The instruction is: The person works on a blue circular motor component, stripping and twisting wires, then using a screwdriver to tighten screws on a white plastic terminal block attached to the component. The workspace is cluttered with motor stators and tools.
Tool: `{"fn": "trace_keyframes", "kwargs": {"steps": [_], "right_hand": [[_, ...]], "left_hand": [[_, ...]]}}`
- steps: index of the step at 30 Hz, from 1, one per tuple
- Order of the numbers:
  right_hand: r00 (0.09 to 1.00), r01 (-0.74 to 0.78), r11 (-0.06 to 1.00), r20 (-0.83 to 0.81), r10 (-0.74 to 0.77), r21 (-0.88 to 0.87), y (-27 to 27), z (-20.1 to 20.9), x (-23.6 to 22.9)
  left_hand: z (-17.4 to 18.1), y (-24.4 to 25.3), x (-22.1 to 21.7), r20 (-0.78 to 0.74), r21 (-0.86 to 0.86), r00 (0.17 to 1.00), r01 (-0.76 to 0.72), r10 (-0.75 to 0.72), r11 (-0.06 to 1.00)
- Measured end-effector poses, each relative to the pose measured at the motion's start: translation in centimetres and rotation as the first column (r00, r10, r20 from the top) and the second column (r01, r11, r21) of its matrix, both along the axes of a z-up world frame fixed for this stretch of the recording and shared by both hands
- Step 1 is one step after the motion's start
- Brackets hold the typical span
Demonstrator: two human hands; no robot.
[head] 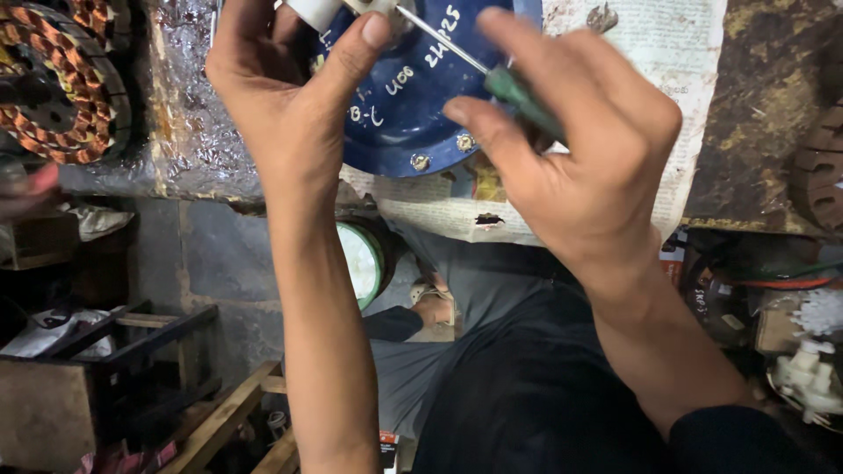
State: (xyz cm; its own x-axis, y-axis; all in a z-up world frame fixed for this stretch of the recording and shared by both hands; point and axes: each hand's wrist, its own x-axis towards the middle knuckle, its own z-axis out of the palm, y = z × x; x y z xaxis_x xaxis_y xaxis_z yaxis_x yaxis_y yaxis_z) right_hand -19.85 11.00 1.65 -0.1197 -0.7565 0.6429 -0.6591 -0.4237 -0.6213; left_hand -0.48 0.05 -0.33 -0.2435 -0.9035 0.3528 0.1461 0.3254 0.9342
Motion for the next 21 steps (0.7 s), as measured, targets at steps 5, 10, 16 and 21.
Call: {"fn": "trace_keyframes", "kwargs": {"steps": [5, 10, 16, 21], "right_hand": [[0.997, 0.033, 0.999, -0.069, -0.034, -0.025, 0.0, 0.4, 0.0], [1.000, -0.027, 0.999, 0.014, 0.027, 0.027, -0.2, 0.1, 0.2], [0.899, -0.157, 0.980, 0.429, 0.089, 0.125, 0.5, -1.0, 0.6], [0.673, -0.352, 0.935, 0.705, 0.226, 0.035, -2.1, -2.4, -1.8]], "left_hand": [[0.2, 0.0, 0.0, 0.011, -0.004, 1.000, -0.009, 0.009, 1.000], [0.4, 0.2, -0.2, -0.019, 0.021, 1.000, 0.015, -0.015, 1.000], [0.8, 0.3, -0.3, 0.046, 0.005, 0.999, -0.013, 0.013, 1.000], [0.7, 0.6, -0.4, 0.122, -0.076, 0.993, 0.004, 0.005, 0.997]]}}
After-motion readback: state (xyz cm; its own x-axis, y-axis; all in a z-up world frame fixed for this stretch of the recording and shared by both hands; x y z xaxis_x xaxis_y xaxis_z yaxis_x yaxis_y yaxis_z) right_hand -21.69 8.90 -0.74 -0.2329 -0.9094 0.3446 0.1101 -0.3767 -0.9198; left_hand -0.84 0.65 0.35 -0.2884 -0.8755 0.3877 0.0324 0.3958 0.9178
